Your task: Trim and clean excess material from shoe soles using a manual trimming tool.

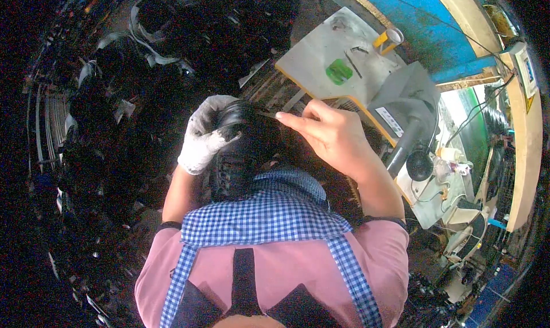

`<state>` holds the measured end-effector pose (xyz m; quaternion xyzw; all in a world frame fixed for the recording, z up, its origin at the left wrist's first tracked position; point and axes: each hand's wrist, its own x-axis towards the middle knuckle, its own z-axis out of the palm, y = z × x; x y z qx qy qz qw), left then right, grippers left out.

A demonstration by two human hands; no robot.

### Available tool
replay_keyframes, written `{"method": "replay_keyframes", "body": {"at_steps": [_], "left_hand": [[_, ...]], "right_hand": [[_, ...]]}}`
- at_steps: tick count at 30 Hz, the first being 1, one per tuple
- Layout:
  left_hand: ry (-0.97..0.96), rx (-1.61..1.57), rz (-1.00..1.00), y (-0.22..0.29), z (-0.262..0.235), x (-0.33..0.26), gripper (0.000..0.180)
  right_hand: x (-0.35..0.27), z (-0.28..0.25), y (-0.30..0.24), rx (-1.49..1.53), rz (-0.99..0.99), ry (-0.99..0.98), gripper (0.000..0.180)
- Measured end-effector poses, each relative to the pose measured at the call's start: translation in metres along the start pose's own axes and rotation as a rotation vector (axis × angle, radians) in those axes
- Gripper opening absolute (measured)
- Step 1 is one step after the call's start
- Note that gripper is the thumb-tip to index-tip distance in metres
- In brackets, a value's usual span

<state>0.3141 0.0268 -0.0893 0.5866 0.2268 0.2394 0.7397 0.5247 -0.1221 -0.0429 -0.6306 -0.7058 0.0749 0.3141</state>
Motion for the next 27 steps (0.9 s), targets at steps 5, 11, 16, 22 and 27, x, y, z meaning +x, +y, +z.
{"method": "replay_keyframes", "body": {"at_steps": [5, 11, 16, 22, 27], "left_hand": [[0.034, 0.035, -0.010, 0.005, 0.001, -0.001, 0.055], [-0.028, 0.051, 0.040, 0.003, 0.004, -0.004, 0.055], [-0.015, 0.021, 0.028, 0.008, 0.000, -0.005, 0.056], [-0.057, 0.105, 0.053, 0.006, -0.001, -0.002, 0.058], [-0.030, 0.100, 0.042, 0.008, -0.001, 0.002, 0.053]], "right_hand": [[0.012, -0.004, -0.011, -0.118, -0.077, 0.031, 0.043], [0.014, -0.006, -0.015, -0.124, -0.103, -0.005, 0.045], [0.012, -0.016, -0.005, -0.095, -0.074, -0.003, 0.045], [0.013, -0.022, -0.012, -0.089, -0.086, -0.091, 0.041], [0.025, -0.004, -0.011, -0.070, -0.101, -0.033, 0.041]]}}
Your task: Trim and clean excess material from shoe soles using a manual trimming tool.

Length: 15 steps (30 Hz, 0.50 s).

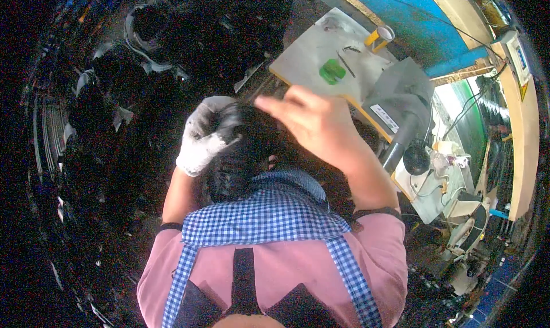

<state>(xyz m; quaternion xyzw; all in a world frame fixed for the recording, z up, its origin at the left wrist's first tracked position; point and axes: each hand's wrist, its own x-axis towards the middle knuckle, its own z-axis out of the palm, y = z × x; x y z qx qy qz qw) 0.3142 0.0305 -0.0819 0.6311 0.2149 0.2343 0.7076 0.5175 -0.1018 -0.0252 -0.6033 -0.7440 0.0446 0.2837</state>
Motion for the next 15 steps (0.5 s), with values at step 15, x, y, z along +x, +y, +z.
{"method": "replay_keyframes", "body": {"at_steps": [15], "left_hand": [[0.210, -1.096, -0.141, -0.080, 0.009, 0.068, 0.051]], "right_hand": [[-0.118, 0.079, 0.002, 0.679, 0.433, 0.504, 0.106]]}}
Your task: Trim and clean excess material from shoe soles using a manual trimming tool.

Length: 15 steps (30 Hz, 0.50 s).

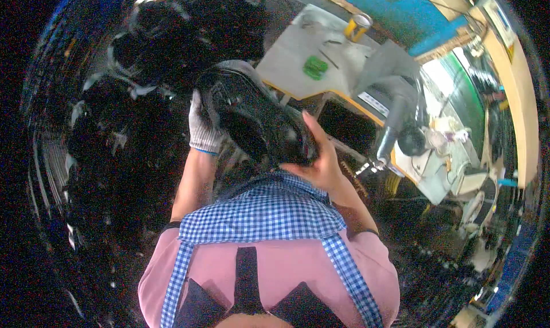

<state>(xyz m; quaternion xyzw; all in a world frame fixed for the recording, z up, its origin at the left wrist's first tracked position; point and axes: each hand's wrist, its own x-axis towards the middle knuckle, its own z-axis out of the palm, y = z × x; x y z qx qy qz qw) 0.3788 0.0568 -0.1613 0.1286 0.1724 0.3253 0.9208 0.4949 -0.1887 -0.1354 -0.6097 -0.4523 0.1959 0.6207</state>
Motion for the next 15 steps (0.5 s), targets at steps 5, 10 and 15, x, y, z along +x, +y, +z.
{"method": "replay_keyframes", "body": {"at_steps": [5, 10, 15], "left_hand": [[0.007, 0.106, -0.297, -0.020, -0.025, 0.001, 0.037], [0.046, 0.125, -0.437, -0.028, -0.054, -0.009, 0.040], [0.178, 0.916, 0.124, -0.022, -0.022, -0.032, 0.049]], "right_hand": [[0.037, -0.001, -0.032, 0.233, 0.132, 0.085, 0.082], [0.047, -0.008, -0.052, 0.235, 0.266, 0.072, 0.064], [0.049, -0.003, -0.040, 0.227, 0.177, 0.073, 0.064]]}}
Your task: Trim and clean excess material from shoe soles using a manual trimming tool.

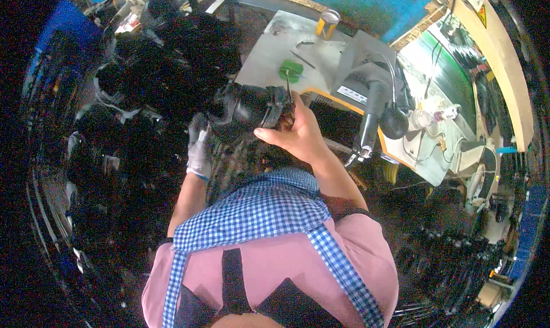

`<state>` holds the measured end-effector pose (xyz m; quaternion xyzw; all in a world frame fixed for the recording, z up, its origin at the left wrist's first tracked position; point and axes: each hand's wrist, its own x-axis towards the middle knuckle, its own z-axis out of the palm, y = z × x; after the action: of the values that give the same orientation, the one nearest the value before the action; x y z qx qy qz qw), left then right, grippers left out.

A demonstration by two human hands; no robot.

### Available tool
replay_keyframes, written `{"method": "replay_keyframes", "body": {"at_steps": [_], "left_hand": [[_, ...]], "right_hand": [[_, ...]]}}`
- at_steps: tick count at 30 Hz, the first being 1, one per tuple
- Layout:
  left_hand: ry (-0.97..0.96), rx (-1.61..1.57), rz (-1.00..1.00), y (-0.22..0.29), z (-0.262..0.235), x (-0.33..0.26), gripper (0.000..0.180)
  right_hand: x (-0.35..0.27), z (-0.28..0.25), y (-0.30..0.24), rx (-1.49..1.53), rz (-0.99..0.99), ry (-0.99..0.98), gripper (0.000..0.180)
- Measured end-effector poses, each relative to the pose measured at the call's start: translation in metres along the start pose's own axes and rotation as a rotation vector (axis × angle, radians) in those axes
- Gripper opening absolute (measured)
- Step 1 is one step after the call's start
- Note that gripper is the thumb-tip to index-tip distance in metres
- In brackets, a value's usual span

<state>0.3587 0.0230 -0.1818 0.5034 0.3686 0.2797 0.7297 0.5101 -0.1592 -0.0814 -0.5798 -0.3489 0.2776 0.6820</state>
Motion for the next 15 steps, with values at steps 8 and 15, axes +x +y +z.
{"method": "replay_keyframes", "body": {"at_steps": [8, 15], "left_hand": [[-0.552, 0.080, 0.165, 0.068, 0.027, -0.025, 0.027], [-0.552, 0.297, 0.321, 0.070, 0.027, -0.034, 0.029]], "right_hand": [[0.021, 0.011, -0.001, -0.658, -0.002, -0.154, 0.078], [0.030, 0.015, -0.004, -0.895, -0.477, -0.179, 0.030]]}}
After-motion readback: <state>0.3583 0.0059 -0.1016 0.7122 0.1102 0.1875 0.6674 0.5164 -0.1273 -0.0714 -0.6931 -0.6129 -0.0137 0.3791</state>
